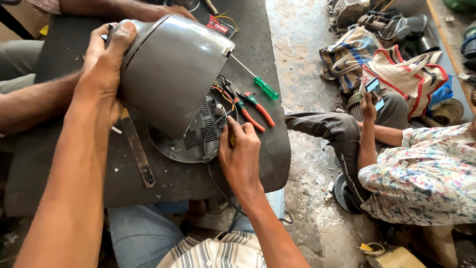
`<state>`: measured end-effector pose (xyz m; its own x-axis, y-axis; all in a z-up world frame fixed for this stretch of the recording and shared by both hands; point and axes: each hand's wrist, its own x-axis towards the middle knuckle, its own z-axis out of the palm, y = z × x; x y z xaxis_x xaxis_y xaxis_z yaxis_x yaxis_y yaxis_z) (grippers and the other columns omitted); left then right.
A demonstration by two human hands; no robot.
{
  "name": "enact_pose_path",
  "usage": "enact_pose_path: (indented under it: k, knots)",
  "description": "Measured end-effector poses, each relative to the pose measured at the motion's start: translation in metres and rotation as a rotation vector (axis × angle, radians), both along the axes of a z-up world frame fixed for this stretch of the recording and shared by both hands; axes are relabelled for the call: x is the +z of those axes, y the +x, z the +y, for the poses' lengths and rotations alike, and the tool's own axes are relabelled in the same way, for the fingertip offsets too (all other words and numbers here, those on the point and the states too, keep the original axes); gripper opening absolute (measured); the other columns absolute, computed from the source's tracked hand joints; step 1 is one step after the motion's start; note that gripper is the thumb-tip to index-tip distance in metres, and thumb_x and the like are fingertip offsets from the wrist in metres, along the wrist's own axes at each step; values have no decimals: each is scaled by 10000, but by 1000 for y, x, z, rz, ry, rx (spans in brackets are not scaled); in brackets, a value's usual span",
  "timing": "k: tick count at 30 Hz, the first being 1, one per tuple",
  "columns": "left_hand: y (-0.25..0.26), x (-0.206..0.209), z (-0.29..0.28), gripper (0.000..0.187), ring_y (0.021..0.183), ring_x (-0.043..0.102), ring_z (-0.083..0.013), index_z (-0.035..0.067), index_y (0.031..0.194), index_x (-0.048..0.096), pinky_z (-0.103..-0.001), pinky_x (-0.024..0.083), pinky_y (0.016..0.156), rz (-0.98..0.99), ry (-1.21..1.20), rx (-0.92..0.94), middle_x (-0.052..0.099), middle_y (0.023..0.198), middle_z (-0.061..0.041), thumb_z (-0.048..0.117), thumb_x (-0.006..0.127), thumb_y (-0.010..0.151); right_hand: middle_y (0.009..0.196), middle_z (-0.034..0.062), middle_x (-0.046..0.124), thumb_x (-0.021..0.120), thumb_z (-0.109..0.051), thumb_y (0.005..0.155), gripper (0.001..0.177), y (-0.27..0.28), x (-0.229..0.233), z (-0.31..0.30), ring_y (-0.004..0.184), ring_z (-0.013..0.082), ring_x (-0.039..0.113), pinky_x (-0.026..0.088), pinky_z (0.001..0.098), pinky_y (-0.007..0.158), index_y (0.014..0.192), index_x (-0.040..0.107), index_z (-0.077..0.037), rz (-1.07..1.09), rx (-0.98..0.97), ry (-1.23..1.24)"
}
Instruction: The person connects wires inside a ceiling fan motor housing by hand and using a screwdriver, then fits the plastic cover onto the motor assembly.
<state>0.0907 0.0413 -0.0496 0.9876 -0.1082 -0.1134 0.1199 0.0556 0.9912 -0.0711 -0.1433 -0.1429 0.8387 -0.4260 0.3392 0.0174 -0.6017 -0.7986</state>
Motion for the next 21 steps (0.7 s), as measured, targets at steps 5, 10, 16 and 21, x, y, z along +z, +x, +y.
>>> enact_pose_path:
  k: [5, 10, 16, 21]
  knots:
    - [-2, -2, 1, 787, 1088, 669, -203, 191, 1454, 422, -407, 633, 738, -32, -33, -35, 619, 1230, -95, 560, 768, 851, 829, 176, 595, 691, -95, 929, 286, -3, -1, 6, 703, 339, 617, 466, 476, 645, 1196, 724, 1, 2, -74, -190]
    - [1, -4, 2, 781, 970, 677, -197, 187, 1445, 410, -414, 614, 640, -10, -75, -34, 615, 1190, -112, 529, 778, 847, 978, 174, 523, 655, -64, 983, 216, 4, -12, 6, 820, 320, 598, 480, 451, 749, 1177, 682, 27, -59, -50, -65]
    - [3, -7, 4, 772, 1013, 698, -203, 163, 1466, 412, -418, 652, 699, -57, -145, -74, 620, 1232, -120, 507, 810, 900, 1087, 229, 575, 642, -19, 947, 240, 7, -13, 4, 900, 382, 649, 516, 453, 759, 1178, 642, 46, -93, -10, -4]
    - [2, -7, 4, 783, 996, 684, -206, 181, 1453, 414, -438, 635, 674, -28, -106, -42, 620, 1204, -105, 532, 802, 870, 1070, 233, 585, 639, -18, 919, 268, 5, -8, 0, 876, 382, 668, 525, 447, 744, 1181, 664, 32, -27, 7, 25]
